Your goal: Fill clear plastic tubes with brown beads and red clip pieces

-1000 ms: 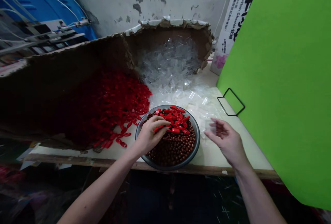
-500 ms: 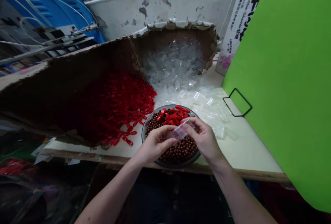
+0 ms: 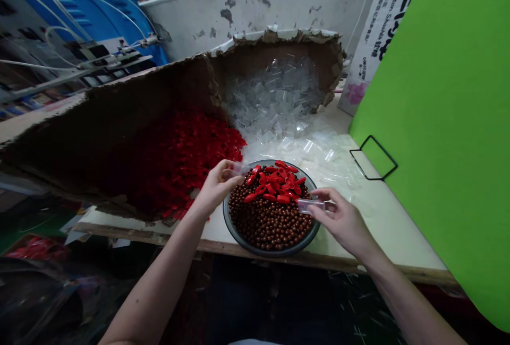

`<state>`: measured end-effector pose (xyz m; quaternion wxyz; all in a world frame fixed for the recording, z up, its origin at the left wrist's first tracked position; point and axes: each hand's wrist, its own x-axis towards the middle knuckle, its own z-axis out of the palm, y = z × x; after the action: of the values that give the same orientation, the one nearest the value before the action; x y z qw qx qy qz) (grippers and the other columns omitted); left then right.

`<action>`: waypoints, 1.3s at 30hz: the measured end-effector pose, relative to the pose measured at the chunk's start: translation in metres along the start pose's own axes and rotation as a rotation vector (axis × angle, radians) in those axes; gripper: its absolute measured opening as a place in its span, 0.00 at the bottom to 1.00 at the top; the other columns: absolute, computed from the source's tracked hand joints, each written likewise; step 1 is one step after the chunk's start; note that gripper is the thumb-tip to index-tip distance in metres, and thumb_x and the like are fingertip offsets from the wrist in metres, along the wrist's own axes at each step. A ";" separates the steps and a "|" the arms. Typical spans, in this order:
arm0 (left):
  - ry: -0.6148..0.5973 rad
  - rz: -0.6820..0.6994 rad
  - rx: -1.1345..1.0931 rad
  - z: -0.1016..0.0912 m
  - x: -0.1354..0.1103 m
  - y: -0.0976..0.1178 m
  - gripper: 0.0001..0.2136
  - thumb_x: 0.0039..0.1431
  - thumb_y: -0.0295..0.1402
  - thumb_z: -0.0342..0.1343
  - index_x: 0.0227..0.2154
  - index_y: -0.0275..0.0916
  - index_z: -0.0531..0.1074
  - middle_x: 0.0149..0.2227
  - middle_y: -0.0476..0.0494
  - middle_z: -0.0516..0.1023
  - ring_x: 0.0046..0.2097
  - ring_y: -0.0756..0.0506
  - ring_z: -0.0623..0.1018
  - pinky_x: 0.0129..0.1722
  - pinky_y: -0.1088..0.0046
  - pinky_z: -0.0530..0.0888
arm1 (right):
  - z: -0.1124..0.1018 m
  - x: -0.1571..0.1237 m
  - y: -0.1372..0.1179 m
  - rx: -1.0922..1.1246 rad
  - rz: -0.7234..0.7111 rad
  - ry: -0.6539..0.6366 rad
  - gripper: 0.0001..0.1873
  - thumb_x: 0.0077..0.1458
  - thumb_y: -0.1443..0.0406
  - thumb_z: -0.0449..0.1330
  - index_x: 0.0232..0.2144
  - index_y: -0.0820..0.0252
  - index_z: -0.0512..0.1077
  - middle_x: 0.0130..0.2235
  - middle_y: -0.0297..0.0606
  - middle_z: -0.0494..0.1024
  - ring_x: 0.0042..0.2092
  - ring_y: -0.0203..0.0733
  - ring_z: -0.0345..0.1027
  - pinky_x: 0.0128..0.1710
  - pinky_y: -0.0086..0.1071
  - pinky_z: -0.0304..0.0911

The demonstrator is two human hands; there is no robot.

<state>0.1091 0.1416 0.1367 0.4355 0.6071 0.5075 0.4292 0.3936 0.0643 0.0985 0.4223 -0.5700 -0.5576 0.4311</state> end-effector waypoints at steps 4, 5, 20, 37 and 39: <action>-0.210 0.174 0.205 0.058 0.022 0.016 0.13 0.54 0.34 0.55 0.42 0.37 0.72 0.27 0.50 0.74 0.28 0.51 0.71 0.28 0.77 0.67 | 0.029 -0.016 -0.009 -0.269 -0.216 -0.128 0.11 0.57 0.59 0.57 0.41 0.54 0.73 0.42 0.40 0.75 0.43 0.46 0.71 0.43 0.40 0.68; -0.281 0.224 0.268 0.076 0.030 0.021 0.13 0.54 0.33 0.54 0.43 0.37 0.72 0.29 0.48 0.76 0.29 0.50 0.73 0.31 0.75 0.69 | 0.035 -0.021 -0.012 -0.304 -0.269 -0.141 0.10 0.58 0.60 0.56 0.41 0.53 0.73 0.41 0.39 0.75 0.43 0.46 0.71 0.44 0.41 0.68; -0.987 0.303 0.783 0.233 0.073 0.027 0.24 0.51 0.18 0.52 0.51 0.39 0.71 0.53 0.36 0.74 0.51 0.41 0.75 0.49 0.64 0.72 | 0.011 -0.055 0.002 -0.202 -0.119 0.016 0.13 0.54 0.60 0.59 0.43 0.47 0.71 0.39 0.35 0.76 0.36 0.44 0.73 0.33 0.36 0.72; -0.132 0.161 0.805 0.057 -0.079 -0.041 0.28 0.63 0.47 0.41 0.62 0.39 0.55 0.66 0.35 0.54 0.66 0.38 0.55 0.63 0.50 0.50 | 0.053 0.033 -0.013 -1.337 -0.611 -0.375 0.09 0.54 0.75 0.56 0.32 0.61 0.75 0.35 0.45 0.76 0.39 0.48 0.68 0.37 0.37 0.63; -0.122 0.176 0.825 0.065 -0.078 -0.043 0.29 0.62 0.49 0.41 0.62 0.39 0.55 0.66 0.35 0.52 0.66 0.37 0.54 0.63 0.49 0.49 | 0.061 0.038 -0.007 -1.267 -0.564 -0.395 0.09 0.54 0.73 0.56 0.33 0.60 0.75 0.34 0.43 0.77 0.38 0.47 0.69 0.38 0.36 0.63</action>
<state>0.1525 0.0629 0.0730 0.1469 0.7958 0.5561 0.1891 0.3331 0.1020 0.0875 -0.0028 -0.4511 -0.8925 -0.0054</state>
